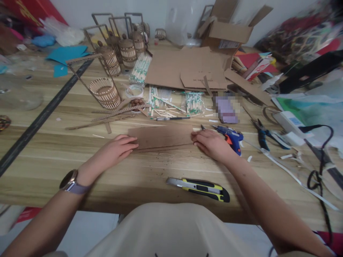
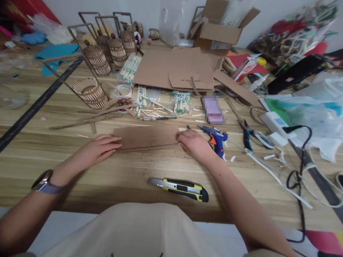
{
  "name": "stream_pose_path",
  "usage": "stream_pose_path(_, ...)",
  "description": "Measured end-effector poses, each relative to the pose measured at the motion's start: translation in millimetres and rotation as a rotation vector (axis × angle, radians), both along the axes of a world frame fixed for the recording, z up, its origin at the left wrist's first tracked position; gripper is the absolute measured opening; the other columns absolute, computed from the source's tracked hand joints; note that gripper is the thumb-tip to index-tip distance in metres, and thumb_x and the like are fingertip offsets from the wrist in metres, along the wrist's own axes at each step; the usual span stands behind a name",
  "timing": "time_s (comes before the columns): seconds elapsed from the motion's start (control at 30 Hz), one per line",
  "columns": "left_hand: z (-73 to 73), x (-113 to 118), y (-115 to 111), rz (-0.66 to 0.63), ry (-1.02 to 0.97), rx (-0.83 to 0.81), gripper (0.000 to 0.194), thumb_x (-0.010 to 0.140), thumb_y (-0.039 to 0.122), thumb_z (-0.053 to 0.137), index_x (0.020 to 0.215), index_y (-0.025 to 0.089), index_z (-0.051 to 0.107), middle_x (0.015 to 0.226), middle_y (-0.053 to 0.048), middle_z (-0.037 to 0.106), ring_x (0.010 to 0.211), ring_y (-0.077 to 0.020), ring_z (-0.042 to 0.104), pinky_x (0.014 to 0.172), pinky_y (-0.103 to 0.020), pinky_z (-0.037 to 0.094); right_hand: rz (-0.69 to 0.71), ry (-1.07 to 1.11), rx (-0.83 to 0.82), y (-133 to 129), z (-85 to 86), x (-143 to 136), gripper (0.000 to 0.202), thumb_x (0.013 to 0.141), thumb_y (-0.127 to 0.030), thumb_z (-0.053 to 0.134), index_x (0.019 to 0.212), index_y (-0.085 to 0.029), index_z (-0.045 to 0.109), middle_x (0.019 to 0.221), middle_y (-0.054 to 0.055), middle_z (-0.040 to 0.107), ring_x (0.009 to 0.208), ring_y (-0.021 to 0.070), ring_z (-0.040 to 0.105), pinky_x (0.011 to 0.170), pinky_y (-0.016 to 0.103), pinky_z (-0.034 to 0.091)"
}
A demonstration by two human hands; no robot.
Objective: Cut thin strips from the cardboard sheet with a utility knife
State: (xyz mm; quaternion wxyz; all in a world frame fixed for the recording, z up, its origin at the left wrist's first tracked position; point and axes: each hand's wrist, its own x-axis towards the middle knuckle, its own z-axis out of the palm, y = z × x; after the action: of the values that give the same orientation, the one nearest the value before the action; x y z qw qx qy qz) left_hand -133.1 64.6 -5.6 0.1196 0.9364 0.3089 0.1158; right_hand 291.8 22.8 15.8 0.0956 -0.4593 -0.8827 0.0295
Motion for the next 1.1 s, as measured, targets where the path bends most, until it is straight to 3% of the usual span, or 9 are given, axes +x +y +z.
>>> stream_pose_path(0.37, 10.4, 5, 4, -0.030, 0.063, 0.012, 0.031, 0.101, 0.022, 0.049, 0.118, 0.020, 0.075, 0.130, -0.010, 0.069, 0.114, -0.0253, 0.059, 0.099, -0.041, 0.052, 0.026, -0.037, 0.019, 2, 1.2, 1, 0.020, 0.101, -0.026, 0.048, 0.097, -0.020, 0.067, 0.114, 0.010, 0.075, 0.101, 0.0250, 0.068, 0.092, 0.038, 0.045)
stream_pose_path(1.1, 16.5, 9, 10, -0.051, 0.113, -0.019, 0.028, 0.098, 0.021, 0.053, 0.116, 0.023, 0.074, 0.128, -0.009, 0.069, 0.113, -0.0255, 0.060, 0.100, -0.042, 0.050, 0.027, -0.025, -0.048, 3, 6.2, -1, 0.022, 0.099, -0.022, 0.048, 0.100, -0.018, 0.070, 0.112, 0.012, 0.075, 0.098, 0.0262, 0.067, 0.089, 0.039, 0.048)
